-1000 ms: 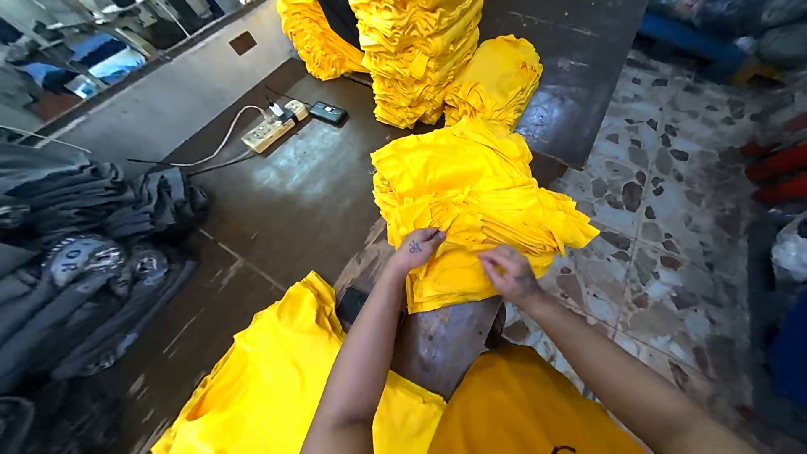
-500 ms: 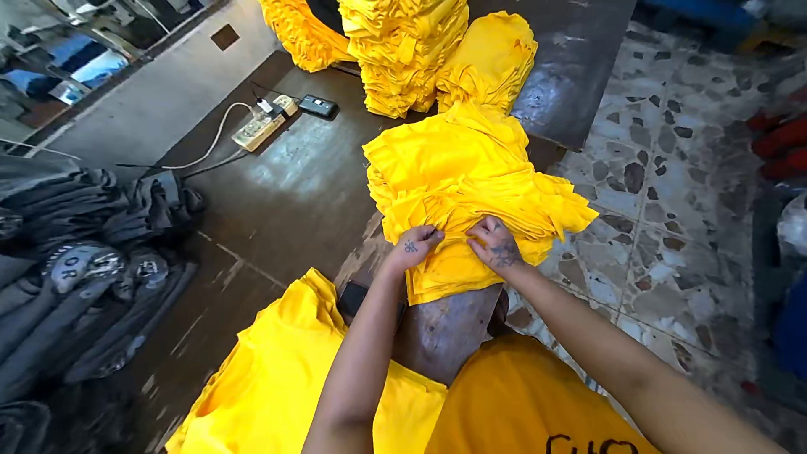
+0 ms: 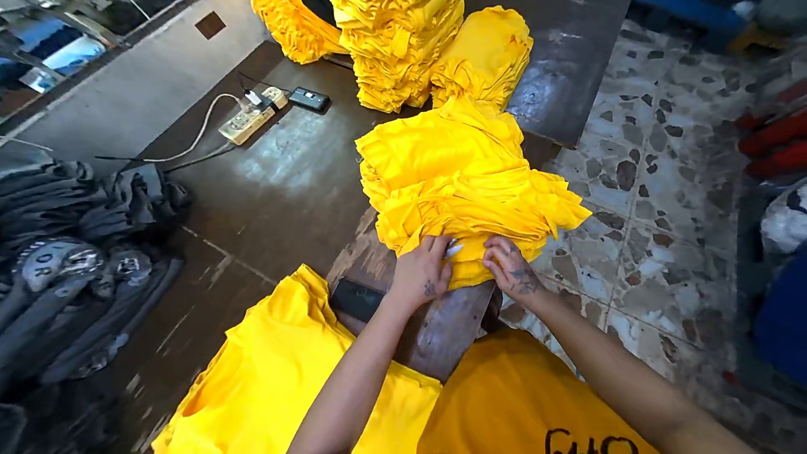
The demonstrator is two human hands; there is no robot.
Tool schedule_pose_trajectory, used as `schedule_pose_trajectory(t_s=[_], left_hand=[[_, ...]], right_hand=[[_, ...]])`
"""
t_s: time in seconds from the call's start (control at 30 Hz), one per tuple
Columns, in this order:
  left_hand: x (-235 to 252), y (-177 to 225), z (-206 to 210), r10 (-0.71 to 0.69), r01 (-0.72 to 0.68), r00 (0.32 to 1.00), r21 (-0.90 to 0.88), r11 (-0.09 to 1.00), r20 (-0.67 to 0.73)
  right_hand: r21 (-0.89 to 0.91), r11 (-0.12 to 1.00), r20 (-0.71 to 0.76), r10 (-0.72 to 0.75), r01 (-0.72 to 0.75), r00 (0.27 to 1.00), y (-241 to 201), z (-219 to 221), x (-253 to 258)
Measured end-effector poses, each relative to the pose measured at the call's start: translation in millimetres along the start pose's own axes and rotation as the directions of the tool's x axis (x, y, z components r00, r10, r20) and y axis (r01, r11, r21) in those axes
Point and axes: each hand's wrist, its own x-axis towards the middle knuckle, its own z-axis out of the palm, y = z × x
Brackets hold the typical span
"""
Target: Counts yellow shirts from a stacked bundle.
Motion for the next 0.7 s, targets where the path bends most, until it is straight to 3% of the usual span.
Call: schedule_pose_trajectory(t_s=[0.1,0.23,0.7], left_hand=[[-7,10,0,0.158,-0.158,0.987,0.007,0.987,0.018],[0,11,8,0.265,-0.267,0.961,0.018,0.964,0.074],[3,21,14,0.351,-0.357,0.932,0.064,0.932,0.089]], right_hand=[[-0.015,1.0,-0.037,-0.007,0.006,0.999,4,5,-12],[-0.038,0.997,-0.106,-0.067,0.064,0.992,7,13,-19],[-0.064,0.993,-0.203,-0.111,0.1,0.973,6,15,-23]])
